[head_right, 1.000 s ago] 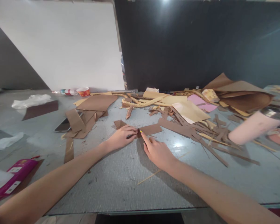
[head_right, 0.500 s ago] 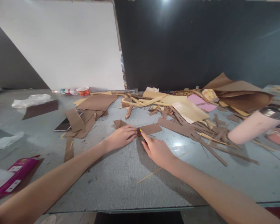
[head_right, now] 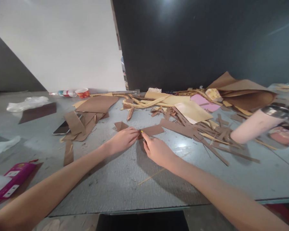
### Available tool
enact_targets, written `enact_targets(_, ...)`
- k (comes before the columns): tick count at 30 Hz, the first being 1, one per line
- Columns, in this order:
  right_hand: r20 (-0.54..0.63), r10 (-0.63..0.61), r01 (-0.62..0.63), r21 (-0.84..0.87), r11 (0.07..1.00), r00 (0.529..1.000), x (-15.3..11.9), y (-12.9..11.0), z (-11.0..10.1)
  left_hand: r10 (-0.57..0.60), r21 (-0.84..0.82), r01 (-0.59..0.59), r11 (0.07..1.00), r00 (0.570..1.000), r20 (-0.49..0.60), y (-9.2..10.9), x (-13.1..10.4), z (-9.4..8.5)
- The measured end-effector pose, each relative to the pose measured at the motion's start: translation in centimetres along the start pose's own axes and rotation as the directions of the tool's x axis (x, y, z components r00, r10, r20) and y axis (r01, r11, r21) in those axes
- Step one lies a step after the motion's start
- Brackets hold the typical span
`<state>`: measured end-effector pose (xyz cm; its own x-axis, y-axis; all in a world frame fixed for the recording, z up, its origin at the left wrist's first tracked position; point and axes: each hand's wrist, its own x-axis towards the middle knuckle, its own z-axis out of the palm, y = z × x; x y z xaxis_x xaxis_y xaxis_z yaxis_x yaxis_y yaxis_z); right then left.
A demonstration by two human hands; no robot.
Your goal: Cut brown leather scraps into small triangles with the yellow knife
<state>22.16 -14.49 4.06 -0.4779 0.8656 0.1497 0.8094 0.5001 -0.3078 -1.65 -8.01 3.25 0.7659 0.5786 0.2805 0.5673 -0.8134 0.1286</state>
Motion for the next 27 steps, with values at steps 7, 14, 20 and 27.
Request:
enact_targets(7,-0.005,0.012,-0.012,-0.013,1.000,1.000,-0.3,-0.5,-0.7,-0.035,0.009,0.035,0.999,0.999,0.006,0.4,0.1,0.0)
enact_targets(14,-0.015,0.027,-0.027,0.013,1.000,1.000,-0.8,-1.0,-1.6,-0.039,-0.046,0.037,0.998,0.999,-0.031,0.1,-0.1,0.6)
enact_targets(20,0.008,0.054,-0.054,0.024,0.998,0.998,-1.5,-1.2,-2.4,-0.047,-0.016,0.046,0.999,0.998,-0.030,0.2,-0.2,0.8)
enact_targets(27,-0.018,0.035,-0.035,0.001,0.999,0.999,-2.4,-1.3,-2.9,-0.050,-0.012,0.050,0.999,0.998,-0.031,0.1,-0.3,1.1)
